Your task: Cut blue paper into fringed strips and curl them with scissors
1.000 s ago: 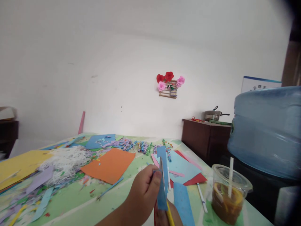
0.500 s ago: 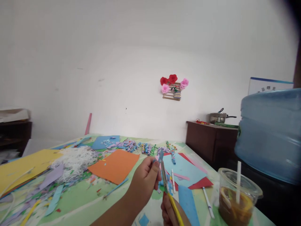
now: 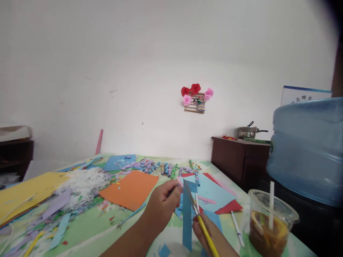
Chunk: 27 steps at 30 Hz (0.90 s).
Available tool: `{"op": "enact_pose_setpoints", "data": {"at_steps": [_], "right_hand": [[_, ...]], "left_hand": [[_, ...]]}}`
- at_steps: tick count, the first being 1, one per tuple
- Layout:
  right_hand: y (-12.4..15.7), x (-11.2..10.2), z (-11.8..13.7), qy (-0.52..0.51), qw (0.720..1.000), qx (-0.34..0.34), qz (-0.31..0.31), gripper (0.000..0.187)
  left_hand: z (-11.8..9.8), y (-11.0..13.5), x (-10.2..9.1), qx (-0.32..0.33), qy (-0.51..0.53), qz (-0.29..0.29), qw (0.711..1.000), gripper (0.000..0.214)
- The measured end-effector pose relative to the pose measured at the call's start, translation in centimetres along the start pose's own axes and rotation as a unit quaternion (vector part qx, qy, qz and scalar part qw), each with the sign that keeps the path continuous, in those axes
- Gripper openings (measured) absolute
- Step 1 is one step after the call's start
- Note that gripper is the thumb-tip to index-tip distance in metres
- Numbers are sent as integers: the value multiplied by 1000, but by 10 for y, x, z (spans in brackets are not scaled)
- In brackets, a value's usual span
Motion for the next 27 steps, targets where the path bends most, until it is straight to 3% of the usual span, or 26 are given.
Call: {"op": "enact_pose_setpoints", "data": {"at_steps": [4,7,13,19,27], "right_hand": [[0,11,-11,-7,999,46,20,48],[3,14,-4,-15,999,24,21,48],[16,-9,16,33,998,-33,-42,59],[25,-11,21,81,995,-44,31,68],[29,-7,32,61,997,6,50,70]], "left_hand": [[1,-2,-3,-9,-32,-14,999,24],[-1,-5,-5,-20,-56,-10,998,26],[-9,-3,-10,-35,-98,50,993,26],[-16,2,-4,-11,-168,103,980,28],[-18,2,5,17,-191,144,971,25]]}}
Point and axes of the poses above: each hand's wrist, its own y-axis away from the middle knuckle, its own x-axis out of the palm, z = x × y, the point moved 5 cm from there along -y, towards the middle knuckle, and after that the axes turned 15 degrees about z, right-handed, at the moved point
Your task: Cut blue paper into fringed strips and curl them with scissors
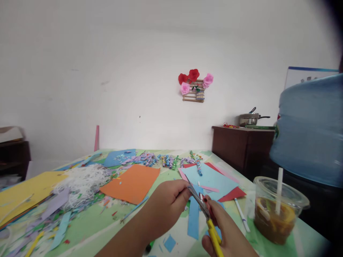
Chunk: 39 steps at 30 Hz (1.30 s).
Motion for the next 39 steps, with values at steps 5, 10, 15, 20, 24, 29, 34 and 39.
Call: {"op": "enact_pose_setpoints", "data": {"at_steps": [5,10,15,20,24,29,34,39], "right_hand": [[-1,-1,3,-27,999,-20,-3,67],[0,-2,3,-13,1000,-11,-21,58],[0,-5,8,-2,999,-30,-43,44],[-3,-2,7,-7,999,-26,-24,42],[-6,-1,5,13,1000,-14,-18,38],[-6,-9,2,38,998,34,-45,37],[-4,-12,8,53,995,47,-72,31],[-5,-12,4,-17,996,36,-81,24]], "left_hand": [[-4,0,2,16,-20,9,1000,24],[-2,-1,5,8,-19,7,1000,26],[5,-2,7,-11,-5,9,1000,30],[7,-3,7,-8,39,24,999,31],[8,-5,6,-16,37,35,999,32],[15,-6,8,-34,92,55,994,29],[19,-7,11,-57,177,55,981,19],[22,-10,10,-61,193,34,979,15]]}}
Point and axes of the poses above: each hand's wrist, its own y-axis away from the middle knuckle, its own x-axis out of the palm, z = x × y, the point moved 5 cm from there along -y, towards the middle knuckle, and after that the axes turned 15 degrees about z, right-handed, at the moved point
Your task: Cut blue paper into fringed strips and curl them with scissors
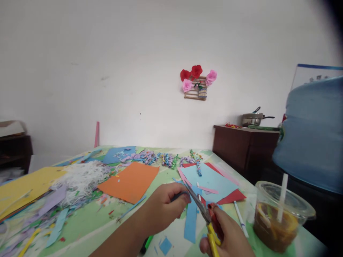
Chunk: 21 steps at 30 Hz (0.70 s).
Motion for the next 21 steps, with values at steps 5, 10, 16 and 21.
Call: {"op": "enact_pose_setpoints", "data": {"at_steps": [5,10,16,21], "right_hand": [[-5,-2,-5,-31,997,-51,54,41],[-8,-2,-30,44,997,-42,55,66],[-6,3,-29,69,996,-33,36,69],[-5,2,-7,64,995,-48,53,50]], "left_hand": [[8,-4,-3,16,50,-26,998,13],[9,-4,-4,19,88,-23,996,12],[2,1,-5,-3,0,-2,1000,17],[2,2,-4,-3,-84,-5,996,22]]}}
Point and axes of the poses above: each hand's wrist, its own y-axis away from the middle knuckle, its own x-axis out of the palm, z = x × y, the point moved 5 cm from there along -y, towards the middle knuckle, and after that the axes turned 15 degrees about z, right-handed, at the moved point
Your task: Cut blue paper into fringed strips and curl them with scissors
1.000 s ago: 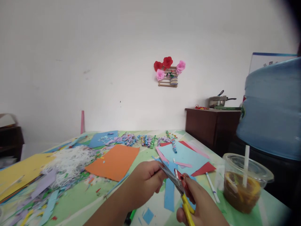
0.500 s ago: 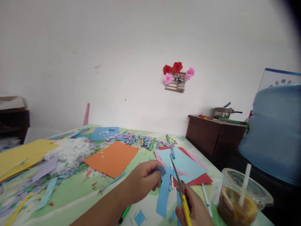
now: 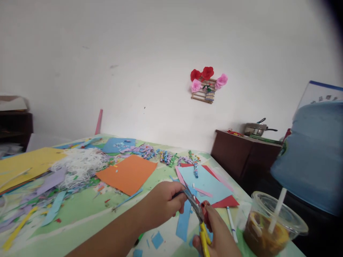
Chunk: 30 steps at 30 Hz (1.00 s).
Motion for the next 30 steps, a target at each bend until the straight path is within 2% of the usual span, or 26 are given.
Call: {"op": "enact_pose_setpoints", "data": {"at_steps": [5,8,11,14,17,23,28,30], "right_hand": [[2,3,1,14,999,13,28,56],[4,4,1,-14,999,16,26,60],[6,7,5,-7,999,6,53,65],[8,4,8,8,998,39,54,67],[8,1,11,17,998,56,36,64],[6,0,10,73,996,53,27,51],[7,-2,11,110,993,46,14,47],[6,-2,11,127,991,45,14,39]], "left_hand": [[-6,2,1,-2,-71,8,997,24],[-12,4,1,18,-98,9,995,25],[-15,5,1,36,-120,-3,992,25],[-15,5,2,37,-137,-7,990,23],[-15,5,3,31,-141,-11,990,21],[-15,5,5,30,-146,-6,989,21],[-13,5,6,26,-135,1,990,22],[-11,4,5,19,-125,-3,992,23]]}}
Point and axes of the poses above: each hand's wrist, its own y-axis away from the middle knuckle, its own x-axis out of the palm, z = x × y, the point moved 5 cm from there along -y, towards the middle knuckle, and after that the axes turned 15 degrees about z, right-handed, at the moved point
